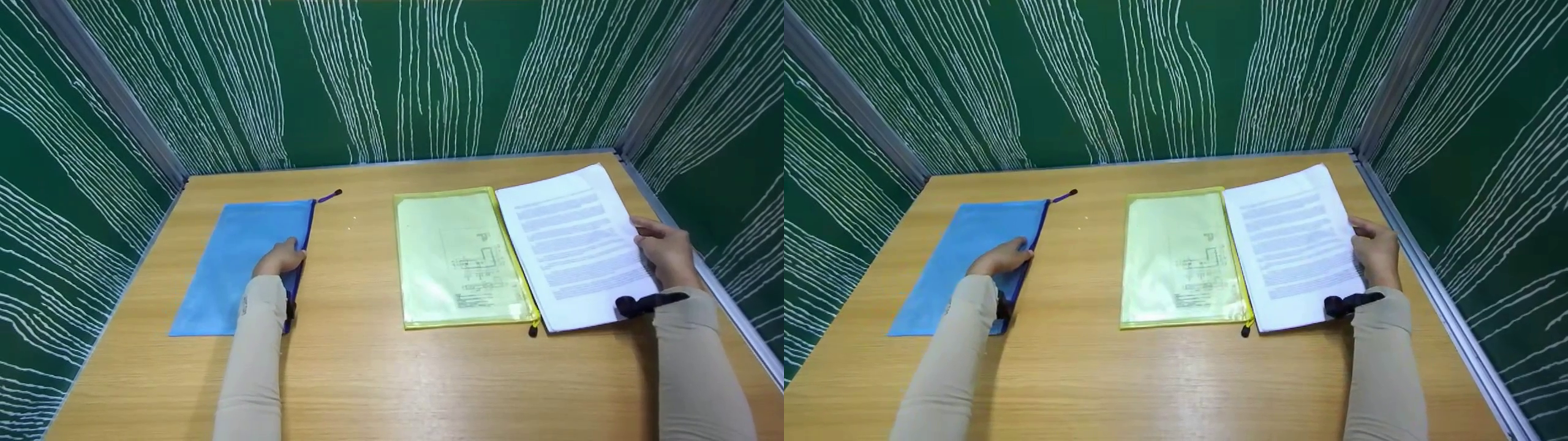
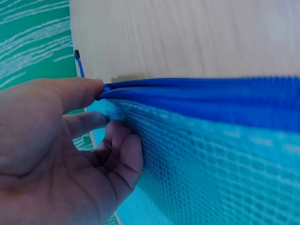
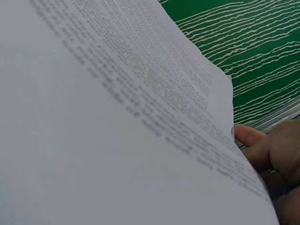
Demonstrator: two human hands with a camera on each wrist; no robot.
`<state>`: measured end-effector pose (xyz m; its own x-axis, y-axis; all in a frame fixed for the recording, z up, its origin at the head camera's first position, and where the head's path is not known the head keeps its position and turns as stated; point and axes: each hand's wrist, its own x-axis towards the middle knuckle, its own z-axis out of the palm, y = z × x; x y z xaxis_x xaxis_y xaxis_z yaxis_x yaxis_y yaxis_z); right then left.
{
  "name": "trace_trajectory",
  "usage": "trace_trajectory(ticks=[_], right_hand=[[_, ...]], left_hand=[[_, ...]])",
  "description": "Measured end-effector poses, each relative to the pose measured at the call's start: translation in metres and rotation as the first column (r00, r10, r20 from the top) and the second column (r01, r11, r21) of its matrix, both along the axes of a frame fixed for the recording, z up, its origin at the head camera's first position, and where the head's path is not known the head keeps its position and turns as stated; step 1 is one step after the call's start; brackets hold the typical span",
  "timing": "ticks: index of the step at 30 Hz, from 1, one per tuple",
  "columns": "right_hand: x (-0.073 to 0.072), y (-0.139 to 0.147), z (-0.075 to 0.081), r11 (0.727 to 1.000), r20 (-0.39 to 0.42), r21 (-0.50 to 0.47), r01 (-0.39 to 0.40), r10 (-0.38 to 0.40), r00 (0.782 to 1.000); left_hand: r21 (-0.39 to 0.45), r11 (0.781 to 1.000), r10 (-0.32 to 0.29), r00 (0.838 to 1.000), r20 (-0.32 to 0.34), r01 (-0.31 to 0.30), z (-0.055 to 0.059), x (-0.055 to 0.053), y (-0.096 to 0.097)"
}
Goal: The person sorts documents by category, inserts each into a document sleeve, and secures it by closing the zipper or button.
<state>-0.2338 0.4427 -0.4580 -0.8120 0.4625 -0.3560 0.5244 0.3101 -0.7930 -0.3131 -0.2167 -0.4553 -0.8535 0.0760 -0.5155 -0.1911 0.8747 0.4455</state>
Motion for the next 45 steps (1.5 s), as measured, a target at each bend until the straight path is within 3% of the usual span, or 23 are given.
trace_trajectory(ticks=[5, 8, 13, 21, 29, 37, 41, 45], right_hand=[[-0.003, -0.009, -0.004, 1.000, -0.004, -0.013, -0.012, 0.012, 1.000], [-0.006, -0.015, -0.009, 1.000, -0.037, 0.013, -0.027, 0.028, 0.999], [-0.010, -0.026, -0.014, 0.993, -0.063, 0.082, -0.083, 0.088, 0.994], [-0.012, -0.039, -0.015, 0.974, -0.008, 0.084, -0.209, 0.211, 0.977], [-0.013, -0.047, -0.020, 0.976, 0.003, 0.037, -0.213, 0.213, 0.977], [-0.012, -0.055, -0.021, 0.970, -0.073, -0.035, -0.240, 0.237, 0.969], [-0.012, -0.057, -0.022, 0.955, -0.146, -0.078, -0.286, 0.273, 0.951], [-0.012, -0.062, -0.023, 0.951, -0.135, -0.060, -0.303, 0.293, 0.946]], left_hand=[[0.014, 1.000, 0.002, 1.000, -0.012, -0.002, 0.000, -0.002, 0.012], [0.032, 0.999, -0.011, 1.000, -0.029, 0.012, 0.000, -0.002, 0.020], [0.072, 0.997, 0.017, 0.999, -0.032, -0.015, -0.002, -0.003, 0.033], [0.228, 0.972, 0.079, 0.995, -0.064, -0.063, -0.011, -0.005, 0.044], [0.437, 0.897, 0.099, 0.994, -0.047, -0.069, -0.019, -0.006, 0.053], [0.537, 0.842, 0.104, 0.992, -0.070, -0.051, -0.028, -0.005, 0.055], [0.599, 0.798, 0.139, 0.987, -0.077, -0.065, -0.035, -0.005, 0.055], [0.661, 0.743, 0.177, 0.983, -0.048, -0.102, -0.043, -0.005, 0.055]])
